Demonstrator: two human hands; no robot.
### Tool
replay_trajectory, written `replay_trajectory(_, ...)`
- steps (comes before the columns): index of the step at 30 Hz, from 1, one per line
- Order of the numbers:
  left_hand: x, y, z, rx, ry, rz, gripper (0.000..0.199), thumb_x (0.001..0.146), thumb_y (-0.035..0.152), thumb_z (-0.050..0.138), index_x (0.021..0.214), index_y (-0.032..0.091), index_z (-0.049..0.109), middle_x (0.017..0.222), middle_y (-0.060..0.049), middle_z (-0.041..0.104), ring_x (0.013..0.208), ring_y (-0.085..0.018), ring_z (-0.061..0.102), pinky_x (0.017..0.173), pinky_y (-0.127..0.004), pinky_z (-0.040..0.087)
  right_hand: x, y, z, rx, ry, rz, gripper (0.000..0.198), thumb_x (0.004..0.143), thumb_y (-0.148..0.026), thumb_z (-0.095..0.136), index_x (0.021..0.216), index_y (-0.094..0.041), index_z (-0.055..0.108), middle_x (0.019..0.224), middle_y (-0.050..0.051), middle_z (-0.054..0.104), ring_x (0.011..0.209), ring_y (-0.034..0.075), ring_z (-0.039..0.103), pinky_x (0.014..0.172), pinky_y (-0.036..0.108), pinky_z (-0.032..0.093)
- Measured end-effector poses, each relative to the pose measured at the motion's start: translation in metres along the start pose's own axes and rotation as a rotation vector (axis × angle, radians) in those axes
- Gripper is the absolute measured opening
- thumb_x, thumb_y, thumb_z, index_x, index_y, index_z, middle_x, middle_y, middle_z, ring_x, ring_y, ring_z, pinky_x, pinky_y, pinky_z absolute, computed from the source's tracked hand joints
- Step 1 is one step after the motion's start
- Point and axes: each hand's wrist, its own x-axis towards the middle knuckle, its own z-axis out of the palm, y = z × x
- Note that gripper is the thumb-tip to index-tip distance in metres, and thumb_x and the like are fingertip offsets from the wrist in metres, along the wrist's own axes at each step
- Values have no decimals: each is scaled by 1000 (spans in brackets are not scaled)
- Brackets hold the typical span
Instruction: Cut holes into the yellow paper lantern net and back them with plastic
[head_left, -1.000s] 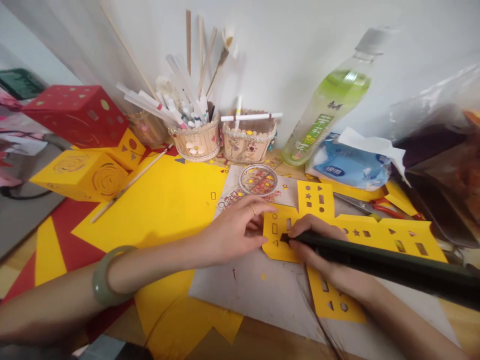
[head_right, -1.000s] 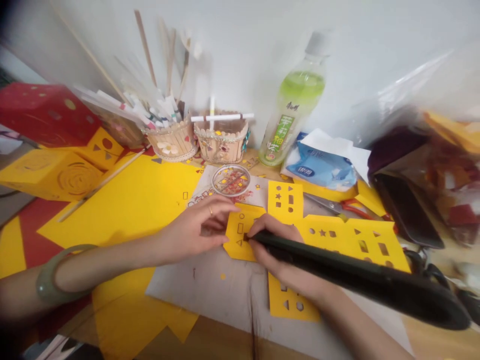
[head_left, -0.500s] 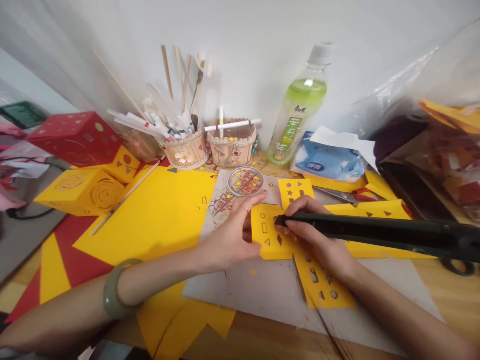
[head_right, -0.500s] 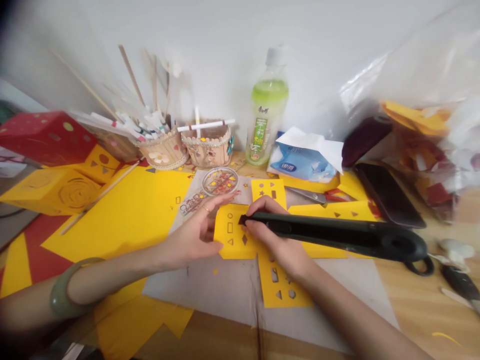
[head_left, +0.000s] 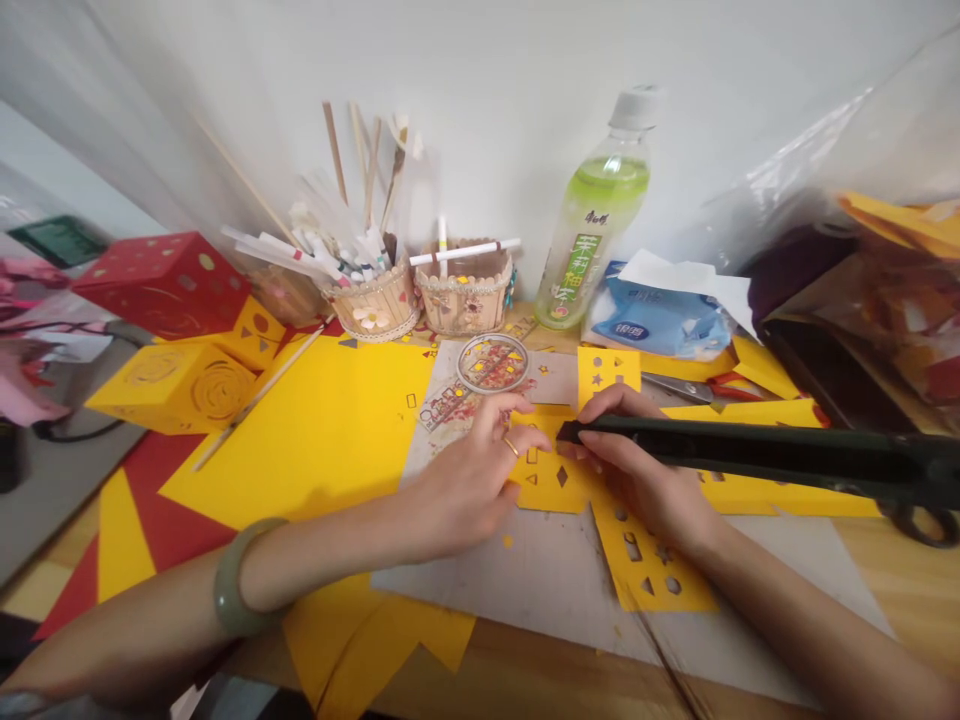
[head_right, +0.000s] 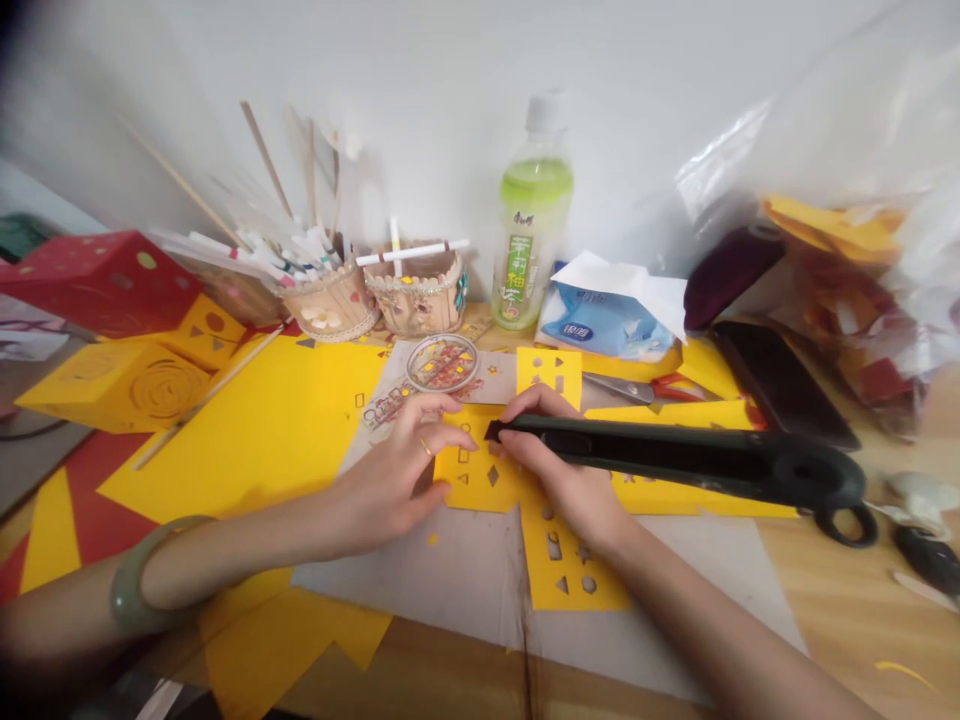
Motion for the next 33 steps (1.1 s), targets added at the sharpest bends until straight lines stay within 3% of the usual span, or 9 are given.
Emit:
replay_trajectory(4,2,-3,-11,236,-23,108,23,77,13,58,99,19,58,120,-10,42,118,-30,35,99,-52,33,3,-1,1,64,35,24,8,77,-21,62,78,-22,53,68,-4,52,58,8,48,60,22,40)
replay_trajectory(8,7,-6,-17,246,-114,147,23,79,14,58,100,21,62,112,-9,49,120,-28,31,101,-47,31,4,-1,1,81,46,48,8,77,-20,62,78,-22,54,66,-5,49,55,6,45,62,21,42)
replay_trajectory(13,13,-4,-18,188,-191,95,25,76,6,56,95,21,63,110,-7,50,119,-25,33,102,-43,31,4,0,1,83,38,56,10,76,-21,64,79,-22,54,67,-6,46,53,6,42,67,24,47)
replay_trajectory(18,14,-7,-18,146,-195,113,16,77,9,57,88,20,63,108,-6,50,118,-24,34,102,-41,30,5,-2,3,70,41,65,10,76,-22,64,77,-23,54,72,-5,48,60,7,48,67,21,47)
replay_trajectory(25,13,-3,-24,208,-230,129,31,77,8,56,105,20,59,114,-8,48,119,-26,33,101,-42,30,4,-1,3,7,65,41,11,76,-22,63,80,-22,52,72,-4,51,63,9,52,60,20,43)
replay_trajectory(31,14,1,-31,173,-280,109,10,81,16,58,88,20,63,110,-7,49,118,-26,36,99,-42,33,7,-2,3,15,88,32,12,74,-22,63,79,-22,51,70,-4,49,58,9,51,63,23,43)
replay_trajectory(33,13,2,-29,134,-246,67,13,80,19,60,92,20,61,113,-8,48,119,-26,36,100,-42,33,7,-4,3,40,89,45,13,73,-21,63,79,-22,52,70,-5,49,57,8,51,60,22,41)
